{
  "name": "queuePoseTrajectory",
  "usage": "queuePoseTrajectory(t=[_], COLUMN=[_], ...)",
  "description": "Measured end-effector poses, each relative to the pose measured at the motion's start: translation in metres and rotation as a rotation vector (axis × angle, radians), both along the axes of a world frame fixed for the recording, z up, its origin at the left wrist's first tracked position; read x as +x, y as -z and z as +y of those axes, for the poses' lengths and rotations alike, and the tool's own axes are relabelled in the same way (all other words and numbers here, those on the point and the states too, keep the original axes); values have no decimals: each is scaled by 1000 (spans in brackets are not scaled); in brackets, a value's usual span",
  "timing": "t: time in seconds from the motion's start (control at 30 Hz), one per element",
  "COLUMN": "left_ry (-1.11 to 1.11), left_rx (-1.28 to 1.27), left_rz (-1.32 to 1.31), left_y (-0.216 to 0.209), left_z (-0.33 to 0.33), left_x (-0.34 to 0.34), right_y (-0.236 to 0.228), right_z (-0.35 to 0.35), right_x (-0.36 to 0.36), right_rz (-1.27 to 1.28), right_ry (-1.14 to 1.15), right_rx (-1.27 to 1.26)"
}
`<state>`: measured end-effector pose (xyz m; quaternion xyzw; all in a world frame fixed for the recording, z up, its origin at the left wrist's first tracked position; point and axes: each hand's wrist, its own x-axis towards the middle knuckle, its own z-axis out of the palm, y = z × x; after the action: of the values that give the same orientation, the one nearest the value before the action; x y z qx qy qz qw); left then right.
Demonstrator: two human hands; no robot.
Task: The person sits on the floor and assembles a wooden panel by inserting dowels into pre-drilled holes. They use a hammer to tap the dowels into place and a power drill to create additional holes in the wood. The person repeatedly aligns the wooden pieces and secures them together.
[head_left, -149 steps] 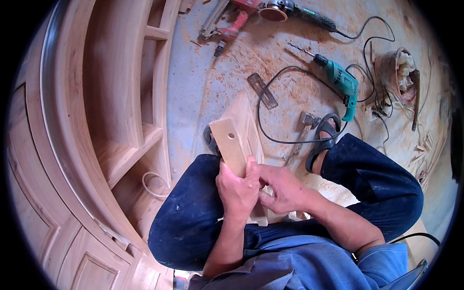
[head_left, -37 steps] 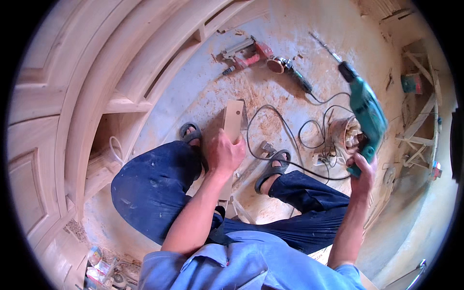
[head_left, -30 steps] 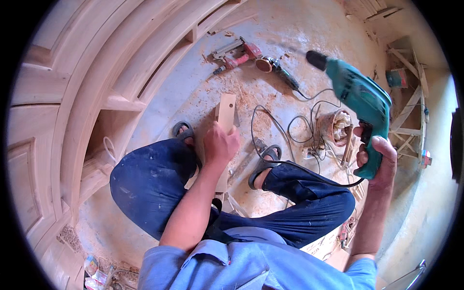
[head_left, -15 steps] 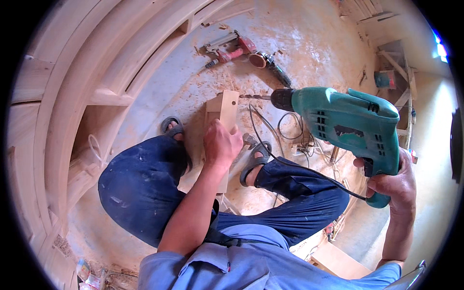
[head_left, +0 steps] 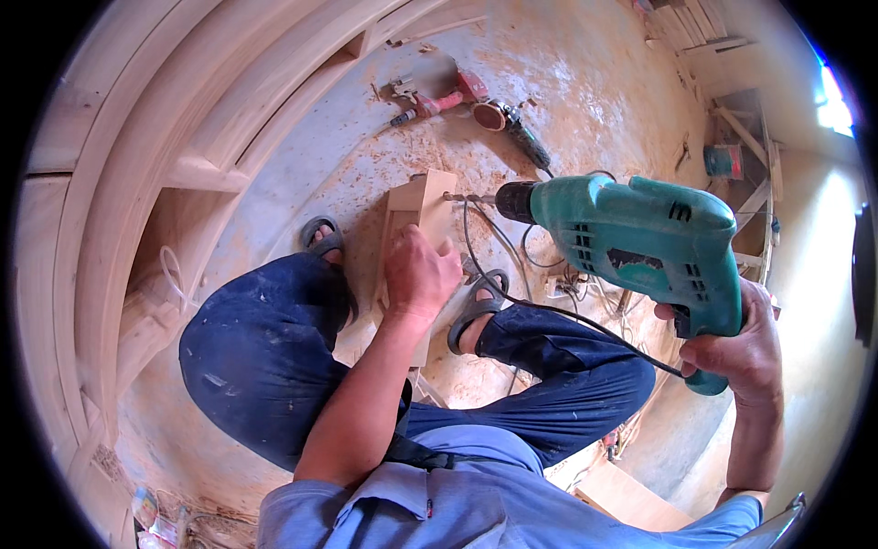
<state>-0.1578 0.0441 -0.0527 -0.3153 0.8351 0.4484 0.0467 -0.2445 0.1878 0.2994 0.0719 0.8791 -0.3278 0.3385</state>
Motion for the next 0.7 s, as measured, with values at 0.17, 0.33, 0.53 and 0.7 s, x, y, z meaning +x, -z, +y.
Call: queuePoseTrajectory(t=[0.17, 0.33, 0.53, 0.7], left_ry=[17, -7, -5, -8], left_rx=[-22, 59, 9, 24], left_rz=[1, -28, 19, 16], left_y=[4, -5, 0, -1], left_z=[0, -2, 2, 2], left_x=[0, -2, 0, -1], right_y=[3, -3, -11, -27], right_z=[1, -9, -10, -39], right_x=[-3, -23, -34, -54], right_rz=[61, 60, 309, 197], right_ry=[-71, -168, -693, -1009], right_rx=[76, 157, 411, 645])
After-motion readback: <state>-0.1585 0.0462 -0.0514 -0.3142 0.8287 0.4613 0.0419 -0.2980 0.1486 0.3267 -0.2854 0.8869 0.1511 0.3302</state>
